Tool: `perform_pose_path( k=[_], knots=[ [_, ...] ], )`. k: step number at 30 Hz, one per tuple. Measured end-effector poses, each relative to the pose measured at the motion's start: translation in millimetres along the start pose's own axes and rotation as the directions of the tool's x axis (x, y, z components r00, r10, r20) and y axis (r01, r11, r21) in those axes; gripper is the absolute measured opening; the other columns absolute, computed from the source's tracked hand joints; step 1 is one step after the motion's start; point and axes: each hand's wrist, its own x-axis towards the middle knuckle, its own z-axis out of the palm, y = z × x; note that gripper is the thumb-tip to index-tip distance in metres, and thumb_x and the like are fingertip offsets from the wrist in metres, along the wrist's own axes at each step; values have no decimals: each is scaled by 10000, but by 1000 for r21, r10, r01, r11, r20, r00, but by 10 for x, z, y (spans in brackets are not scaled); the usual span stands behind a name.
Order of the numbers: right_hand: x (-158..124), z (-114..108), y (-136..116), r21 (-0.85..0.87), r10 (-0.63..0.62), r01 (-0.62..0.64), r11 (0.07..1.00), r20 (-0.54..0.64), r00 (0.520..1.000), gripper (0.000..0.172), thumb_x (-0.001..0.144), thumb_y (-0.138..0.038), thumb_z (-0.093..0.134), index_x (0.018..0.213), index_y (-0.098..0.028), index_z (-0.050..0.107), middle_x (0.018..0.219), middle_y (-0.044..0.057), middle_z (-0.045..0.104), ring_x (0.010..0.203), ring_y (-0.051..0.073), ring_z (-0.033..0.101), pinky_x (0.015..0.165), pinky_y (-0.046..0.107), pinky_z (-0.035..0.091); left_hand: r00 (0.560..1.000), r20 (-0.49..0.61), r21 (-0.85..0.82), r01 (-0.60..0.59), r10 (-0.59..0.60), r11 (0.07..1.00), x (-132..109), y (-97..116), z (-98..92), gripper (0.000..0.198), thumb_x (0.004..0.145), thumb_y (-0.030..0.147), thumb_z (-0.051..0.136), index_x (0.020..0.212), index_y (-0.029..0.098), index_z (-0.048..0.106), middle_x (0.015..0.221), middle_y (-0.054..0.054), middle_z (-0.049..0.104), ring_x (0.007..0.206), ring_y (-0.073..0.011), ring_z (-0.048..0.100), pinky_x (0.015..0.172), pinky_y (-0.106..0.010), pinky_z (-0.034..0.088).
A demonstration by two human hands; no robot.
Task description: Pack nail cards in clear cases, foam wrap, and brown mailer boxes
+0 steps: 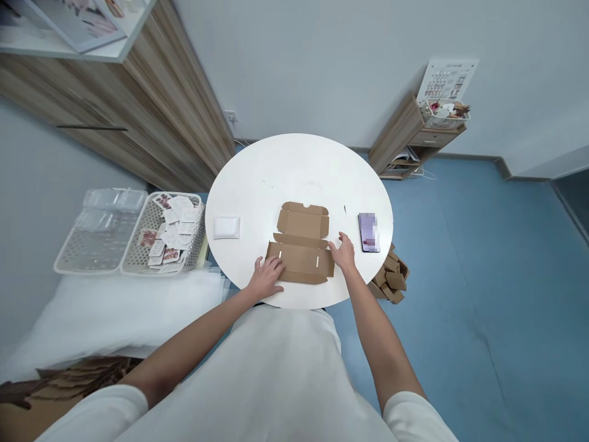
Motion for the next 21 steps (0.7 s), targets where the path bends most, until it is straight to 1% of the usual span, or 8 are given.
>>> perform_pose_path(
  k=[3, 5, 9, 12, 14, 17, 19, 21],
  knots=[
    [310, 20, -95, 23, 19, -23, 999, 148, 989, 610, 738, -438, 479, 1262, -140, 384, 1201, 125, 516, 1112, 226, 465, 910, 341, 356, 999, 10, 6, 38, -38, 999, 57, 54, 64, 451, 671, 260, 594, 1107, 234, 478, 1152, -105, 514, 1161, -279, 377, 1002, -504, 95],
    [483, 60, -124, 42, 25, -35, 999, 208, 978, 570, 753, -424, 468, 1234, -122, 421, 1166, 129, 547, 1082, 213, 494, 895, 324, 366, 996, 25, -4, 83, -83, 997, 85, 84, 90, 412, 695, 191, 528, 1101, 234, 477, 1116, -98, 538, 1079, -259, 454, 995, -506, 102],
    [714, 159, -145, 65, 11, -27, 997, 239, 971, 432, 760, -370, 472, 1123, -142, 527, 1044, 94, 619, 972, 187, 556, 823, 294, 402, 986, 67, -11, 151, -150, 989, 134, 132, 109, 411, 697, 135, 466, 1094, 241, 485, 1088, -90, 564, 970, -243, 525, 995, -495, 102],
    [783, 210, -156, 62, 3, -19, 998, 251, 968, 379, 744, -291, 484, 1093, -159, 548, 944, 66, 647, 876, 170, 579, 767, 279, 418, 984, 56, -22, 169, -167, 985, 167, 151, 99, 457, 698, 146, 458, 1147, 231, 460, 1148, -107, 539, 1019, -252, 511, 994, -486, 115],
    [788, 219, -159, 51, -3, -10, 999, 244, 970, 380, 730, -251, 484, 1096, -171, 549, 878, 50, 652, 821, 164, 583, 728, 274, 422, 984, 11, -8, 178, -178, 984, 191, 154, 75, 523, 692, 170, 475, 1211, 208, 415, 1263, -136, 452, 1140, -268, 429, 991, -474, 135],
    [753, 195, -149, 43, -27, 18, 999, 221, 975, 385, 721, -232, 477, 1095, -186, 552, 801, 29, 646, 757, 156, 577, 668, 261, 420, 981, -43, 58, 191, -189, 980, 247, 140, 10, 673, 663, 227, 540, 1296, 162, 324, 1409, -167, 239, 1298, -299, 187, 995, -482, 123],
    [713, 161, -139, 46, -44, 35, 998, 214, 976, 383, 718, -231, 477, 1091, -194, 556, 771, 19, 641, 733, 152, 572, 644, 255, 414, 982, -43, 105, 185, -182, 977, 305, 122, -47, 782, 638, 265, 582, 1338, 143, 255, 1444, -166, 125, 1325, -313, 66, 1002, -497, 88],
    [666, 118, -132, 47, -59, 49, 998, 213, 975, 379, 718, -229, 478, 1087, -200, 560, 750, 12, 638, 711, 147, 566, 633, 251, 410, 986, -28, 137, 169, -167, 976, 377, 101, -102, 872, 616, 304, 613, 1362, 129, 197, 1454, -164, 62, 1328, -321, -2, 1009, -503, 58]
  ],
)
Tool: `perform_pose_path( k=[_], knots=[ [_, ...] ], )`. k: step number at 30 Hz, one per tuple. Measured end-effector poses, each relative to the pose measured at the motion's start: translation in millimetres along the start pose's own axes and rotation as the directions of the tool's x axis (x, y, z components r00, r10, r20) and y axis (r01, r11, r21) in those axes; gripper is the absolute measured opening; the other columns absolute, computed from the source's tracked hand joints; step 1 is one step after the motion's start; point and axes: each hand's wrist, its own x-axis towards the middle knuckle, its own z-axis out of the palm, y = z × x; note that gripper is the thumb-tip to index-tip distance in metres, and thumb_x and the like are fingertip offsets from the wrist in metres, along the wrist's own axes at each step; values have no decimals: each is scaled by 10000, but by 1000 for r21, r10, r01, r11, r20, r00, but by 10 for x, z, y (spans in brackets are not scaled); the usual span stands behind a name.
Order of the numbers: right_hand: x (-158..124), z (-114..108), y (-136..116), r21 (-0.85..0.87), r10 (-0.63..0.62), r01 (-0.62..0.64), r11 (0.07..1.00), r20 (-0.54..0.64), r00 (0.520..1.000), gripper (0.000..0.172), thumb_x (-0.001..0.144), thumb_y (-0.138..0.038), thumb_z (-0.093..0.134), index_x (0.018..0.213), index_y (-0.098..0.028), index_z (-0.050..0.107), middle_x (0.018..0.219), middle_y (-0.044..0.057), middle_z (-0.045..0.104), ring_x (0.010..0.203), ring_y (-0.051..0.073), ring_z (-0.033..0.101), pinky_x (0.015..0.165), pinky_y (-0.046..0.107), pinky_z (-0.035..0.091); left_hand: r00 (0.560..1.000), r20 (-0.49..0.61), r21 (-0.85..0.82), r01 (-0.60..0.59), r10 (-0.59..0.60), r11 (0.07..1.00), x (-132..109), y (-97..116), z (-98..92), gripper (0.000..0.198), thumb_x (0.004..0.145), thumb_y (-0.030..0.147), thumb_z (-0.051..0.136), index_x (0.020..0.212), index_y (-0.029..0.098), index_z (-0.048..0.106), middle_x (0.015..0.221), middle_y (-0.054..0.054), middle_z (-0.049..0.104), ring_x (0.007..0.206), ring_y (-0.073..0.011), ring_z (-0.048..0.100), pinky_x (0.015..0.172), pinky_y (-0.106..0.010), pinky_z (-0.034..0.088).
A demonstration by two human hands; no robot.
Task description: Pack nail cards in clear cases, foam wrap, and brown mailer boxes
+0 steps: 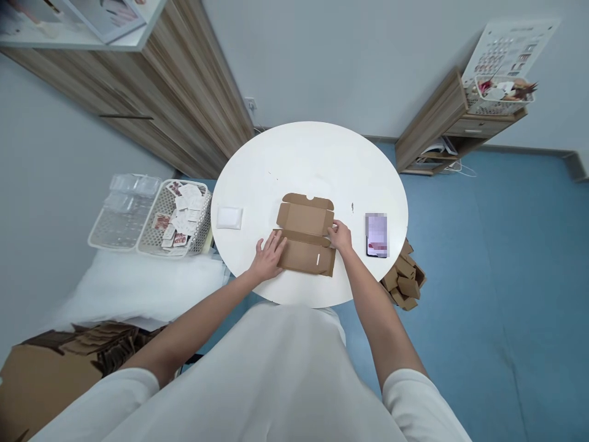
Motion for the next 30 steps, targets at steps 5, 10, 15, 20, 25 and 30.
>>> perform_pose_path(
  k=[5, 10, 15, 20, 25, 30],
  knots=[
    [-157, -63, -22, -42, -45, 48, 998, 68, 997, 357, 719, -229, 478, 1062, -215, 577, 680, -8, 625, 647, 136, 549, 604, 241, 397, 999, 28, 30, -42, 41, 999, 162, -12, -46, 1000, 567, 342, 656, 1383, 121, 121, 1457, -160, 28, 1321, -331, -81, 1018, -519, 14],
    [-288, -58, -47, -171, -60, 85, 982, 146, 987, 323, 748, -244, 445, 1039, -236, 585, 650, -12, 604, 640, 146, 545, 610, 248, 393, 993, 69, 19, -98, 96, 995, 205, -1, 25, 985, 558, 298, 655, 1379, 121, 142, 1447, -159, 124, 1319, -342, -63, 1017, -544, -2],
    [-459, -37, -91, -407, -102, 115, 906, 55, 993, 572, 771, -386, 436, 1295, -177, 342, 1090, 107, 565, 988, 241, 514, 796, 350, 387, 990, 106, 43, -102, 97, 994, 220, -12, 54, 991, 561, 340, 652, 1380, 120, 138, 1446, -150, 133, 1315, -349, -73, 1016, -555, 6],
    [-738, 42, -99, -634, -358, 461, 621, 294, 886, 967, 652, -585, 526, 1385, -174, 48, 1449, 133, 121, 1318, 303, 91, 996, 478, 150, 989, 126, 35, -77, 72, 996, 239, -23, 55, 1003, 554, 364, 655, 1380, 117, 142, 1443, -145, 152, 1318, -340, -53, 1018, -549, 0],
    [-830, 265, -48, -695, -314, 578, 428, 485, 816, 1156, 536, -587, 637, 1386, -143, -10, 1458, 145, 61, 1332, 300, -29, 1013, 491, 99, 993, 95, -17, -68, 70, 998, 224, -17, 79, 1019, 528, 356, 684, 1377, 133, 167, 1435, -145, 182, 1318, -343, -5, 1023, -537, 0],
    [-777, 424, -25, -730, -271, 554, 401, 483, 833, 1123, 556, -442, 686, 1387, -148, -9, 1455, 136, 96, 1334, 281, 16, 1014, 490, 115, 997, 64, -91, -39, 45, 995, 121, -71, 79, 1118, 445, 445, 734, 1369, 137, 186, 1443, -163, 131, 1313, -366, -33, 1022, -532, 19]
  ],
)
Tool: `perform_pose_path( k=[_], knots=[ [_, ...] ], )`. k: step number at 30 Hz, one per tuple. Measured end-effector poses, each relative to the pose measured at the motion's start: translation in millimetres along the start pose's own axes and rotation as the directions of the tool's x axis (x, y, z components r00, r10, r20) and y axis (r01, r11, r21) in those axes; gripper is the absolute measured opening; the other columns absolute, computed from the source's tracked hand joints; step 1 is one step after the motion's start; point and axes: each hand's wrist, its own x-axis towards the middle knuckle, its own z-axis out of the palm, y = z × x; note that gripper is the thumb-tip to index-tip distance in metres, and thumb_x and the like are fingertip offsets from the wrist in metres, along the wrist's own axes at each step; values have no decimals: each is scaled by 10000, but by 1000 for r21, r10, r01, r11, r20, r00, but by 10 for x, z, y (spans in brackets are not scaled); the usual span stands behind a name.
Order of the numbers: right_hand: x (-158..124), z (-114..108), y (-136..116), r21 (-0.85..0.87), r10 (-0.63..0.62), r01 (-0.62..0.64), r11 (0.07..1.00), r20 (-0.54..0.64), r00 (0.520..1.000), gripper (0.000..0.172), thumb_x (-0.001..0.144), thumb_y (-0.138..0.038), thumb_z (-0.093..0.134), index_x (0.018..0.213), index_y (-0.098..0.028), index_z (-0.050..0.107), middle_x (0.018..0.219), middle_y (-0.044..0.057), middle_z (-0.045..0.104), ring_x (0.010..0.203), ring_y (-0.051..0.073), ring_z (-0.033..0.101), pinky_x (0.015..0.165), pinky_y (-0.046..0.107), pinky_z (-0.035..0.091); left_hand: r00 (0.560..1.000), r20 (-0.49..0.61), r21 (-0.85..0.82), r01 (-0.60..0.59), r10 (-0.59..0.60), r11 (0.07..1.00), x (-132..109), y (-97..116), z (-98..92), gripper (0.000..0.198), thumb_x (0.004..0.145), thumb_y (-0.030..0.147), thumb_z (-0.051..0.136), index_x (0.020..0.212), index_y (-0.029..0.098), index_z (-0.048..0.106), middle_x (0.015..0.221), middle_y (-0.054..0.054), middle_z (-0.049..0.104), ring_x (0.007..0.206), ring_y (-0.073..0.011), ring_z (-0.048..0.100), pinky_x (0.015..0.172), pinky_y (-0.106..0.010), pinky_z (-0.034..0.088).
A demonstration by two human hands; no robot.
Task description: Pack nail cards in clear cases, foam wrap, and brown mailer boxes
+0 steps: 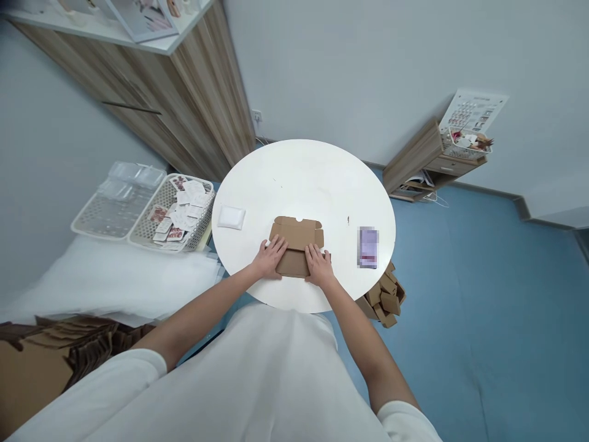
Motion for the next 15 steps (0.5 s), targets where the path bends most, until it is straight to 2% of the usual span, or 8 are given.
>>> perform_pose_path(
  k=[2, 4, 7, 8, 11, 15],
  knots=[
    [11, 9, -9, 8, -2, 2, 1000, 0, 1000, 1118, 556, -413, 695, 1386, -154, -8, 1454, 135, 99, 1333, 277, 27, 1011, 489, 120, 998, -47, -58, 47, -49, 997, -114, -66, 26, 1158, 421, 501, 737, 1371, 153, 173, 1453, -169, 53, 1312, -373, -40, 1018, -533, 43],
    [6, 9, -13, 29, 1, -1, 1000, -3, 1000, 1115, 557, -399, 700, 1386, -162, -8, 1453, 135, 102, 1332, 271, 37, 1007, 483, 133, 981, -110, -153, 141, -159, 978, -275, -157, 94, 1140, 465, 553, 702, 1377, 177, 131, 1456, -163, -4, 1313, -375, -19, 1010, -533, 95],
    [-6, -1, -17, 72, 8, -8, 997, 4, 1000, 1105, 563, -372, 704, 1384, -179, -10, 1455, 123, 100, 1332, 255, 46, 1003, 458, 164, 896, -98, -346, 378, -433, 859, -552, -307, 276, 974, 620, 512, 610, 1374, 154, 107, 1436, -189, 108, 1297, -369, 135, 970, -520, 233],
    [-8, -5, -18, 87, 9, -10, 996, 11, 1000, 1102, 565, -362, 705, 1384, -183, -10, 1456, 116, 96, 1333, 248, 45, 1003, 445, 176, 885, -68, -402, 399, -461, 824, -635, -348, 346, 908, 659, 448, 590, 1370, 138, 117, 1408, -194, 196, 1273, -347, 223, 966, -492, 270],
    [-11, -17, -23, 126, 12, -16, 992, 32, 999, 1092, 569, -347, 705, 1384, -187, -4, 1460, 97, 81, 1336, 232, 34, 1001, 410, 209, 906, -103, -496, 311, -411, 811, -784, -406, 528, 767, 679, 265, 564, 1344, 139, 203, 1307, -151, 374, 1200, -274, 360, 977, -408, 317],
    [-19, -12, -45, 150, 18, -26, 988, 51, 999, 1087, 573, -329, 708, 1383, -202, -5, 1462, 93, 66, 1338, 233, 29, 997, 400, 233, 883, -120, -599, 300, -454, 743, -701, -324, 616, 666, 702, 239, 536, 1305, 118, 281, 1145, -131, 487, 963, -211, 526, 867, -347, 418]
  ],
)
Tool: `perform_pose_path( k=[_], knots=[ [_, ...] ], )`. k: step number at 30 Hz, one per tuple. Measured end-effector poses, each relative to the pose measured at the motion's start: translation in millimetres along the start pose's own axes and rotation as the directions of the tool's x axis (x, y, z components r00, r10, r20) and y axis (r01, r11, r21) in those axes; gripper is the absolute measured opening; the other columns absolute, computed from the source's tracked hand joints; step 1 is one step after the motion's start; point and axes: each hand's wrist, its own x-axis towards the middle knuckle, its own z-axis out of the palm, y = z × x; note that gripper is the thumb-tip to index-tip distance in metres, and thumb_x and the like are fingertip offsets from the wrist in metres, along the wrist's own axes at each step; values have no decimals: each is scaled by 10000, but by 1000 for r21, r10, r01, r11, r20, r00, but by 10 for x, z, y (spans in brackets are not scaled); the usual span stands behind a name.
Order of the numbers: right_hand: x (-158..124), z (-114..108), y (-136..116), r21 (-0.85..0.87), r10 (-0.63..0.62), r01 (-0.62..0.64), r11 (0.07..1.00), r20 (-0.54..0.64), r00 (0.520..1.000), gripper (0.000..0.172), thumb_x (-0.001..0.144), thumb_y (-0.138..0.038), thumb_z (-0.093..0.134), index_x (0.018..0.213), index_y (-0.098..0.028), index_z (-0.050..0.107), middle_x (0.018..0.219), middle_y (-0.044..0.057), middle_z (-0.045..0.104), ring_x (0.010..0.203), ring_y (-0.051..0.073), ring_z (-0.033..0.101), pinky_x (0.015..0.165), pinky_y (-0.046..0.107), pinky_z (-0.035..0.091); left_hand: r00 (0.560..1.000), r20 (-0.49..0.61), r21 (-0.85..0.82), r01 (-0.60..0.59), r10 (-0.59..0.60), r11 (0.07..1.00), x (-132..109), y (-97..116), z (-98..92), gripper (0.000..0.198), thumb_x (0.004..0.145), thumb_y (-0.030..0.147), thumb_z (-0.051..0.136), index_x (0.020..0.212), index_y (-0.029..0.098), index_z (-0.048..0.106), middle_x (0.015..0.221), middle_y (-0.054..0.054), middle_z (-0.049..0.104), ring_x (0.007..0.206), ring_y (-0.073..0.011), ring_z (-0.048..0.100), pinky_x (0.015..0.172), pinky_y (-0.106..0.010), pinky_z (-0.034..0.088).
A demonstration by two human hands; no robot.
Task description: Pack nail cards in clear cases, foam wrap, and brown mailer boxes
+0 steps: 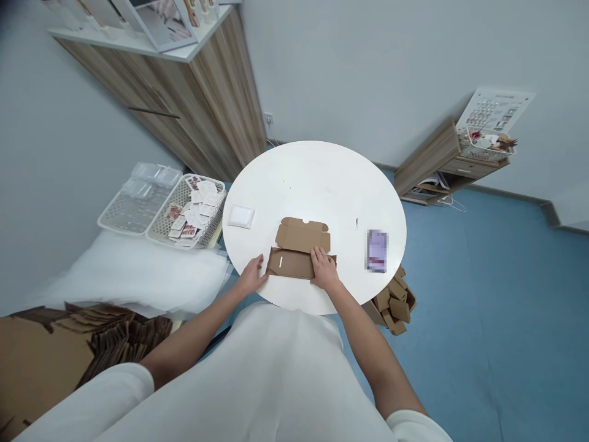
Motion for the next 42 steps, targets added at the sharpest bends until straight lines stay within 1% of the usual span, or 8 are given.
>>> perform_pose_path(
  k=[3, 6, 15, 27, 32, 36, 38, 42],
  knots=[
    [-8, 20, -24, 6, 4, -4, 1000, 9, 1000, 1073, 587, -325, 699, 1382, -210, -13, 1463, 96, 62, 1339, 235, 27, 994, 405, 240, 998, -49, -59, 35, -38, 998, 99, 137, 85, 555, 725, 242, 523, 1243, 114, 371, 1070, -117, 517, 854, -175, 548, 800, -307, 438],
    [-9, 31, -45, 4, 16, -16, 1000, 10, 1000, 1069, 596, -312, 690, 1382, -208, -27, 1463, 94, 59, 1338, 235, 23, 989, 408, 251, 990, -111, -85, 78, -87, 993, 163, 244, 118, 466, 731, 240, 531, 1171, 116, 447, 1014, -113, 538, 853, -179, 545, 767, -294, 433],
    [1, -10, -73, -28, 21, -20, 999, 4, 1000, 1090, 576, -292, 705, 1382, -186, -22, 1457, 108, 78, 1333, 245, 33, 988, 401, 254, 976, -168, -157, 111, -137, 981, 112, 339, 116, 427, 731, 248, 539, 1138, 131, 483, 977, -92, 552, 802, -159, 553, 752, -280, 434],
    [12, -7, -139, -48, 9, -10, 999, -7, 1000, 1081, 583, -303, 688, 1382, -175, -28, 1458, 114, 78, 1331, 260, 41, 985, 397, 258, 986, -128, -207, 81, -109, 975, 0, 406, 64, 434, 741, 217, 528, 1160, 134, 450, 1031, -94, 519, 788, -147, 548, 751, -281, 464],
    [0, 37, -243, -38, 17, -17, 999, 8, 1000, 1013, 634, -340, 634, 1384, -159, -22, 1464, 104, 50, 1332, 253, 16, 973, 387, 274, 994, -110, -192, 6, -28, 981, -5, 495, 77, 505, 738, 288, 553, 1205, 167, 406, 1086, -92, 480, 923, -176, 528, 779, -292, 457],
    [-14, 68, -290, -24, 29, -30, 999, -15, 999, 1059, 618, -387, 642, 1381, -155, -56, 1463, 118, 17, 1333, 253, 5, 985, 406, 242, 992, -103, -167, 61, -79, 984, 30, 529, 48, 621, 674, 421, 622, 1202, 175, 408, 1115, -98, 469, 1019, -209, 494, 847, -320, 426],
    [-19, 57, -277, -18, 11, -11, 1000, -8, 1000, 1124, 579, -439, 665, 1377, -167, -78, 1462, 124, 3, 1332, 266, -16, 991, 431, 217, 993, -77, -172, 73, -87, 982, 47, 510, 20, 575, 705, 441, 586, 1190, 180, 421, 1100, -93, 494, 1007, -203, 506, 831, -311, 428],
    [-22, 7, -214, -47, -44, 45, 998, 25, 999, 1210, 524, -511, 674, 1369, -183, -127, 1459, 140, -4, 1329, 290, -52, 989, 501, 162, 988, -17, -149, 148, -152, 978, 73, 428, -34, 428, 782, 357, 499, 1157, 158, 446, 1009, -81, 573, 859, -176, 567, 742, -290, 447]
  ],
)
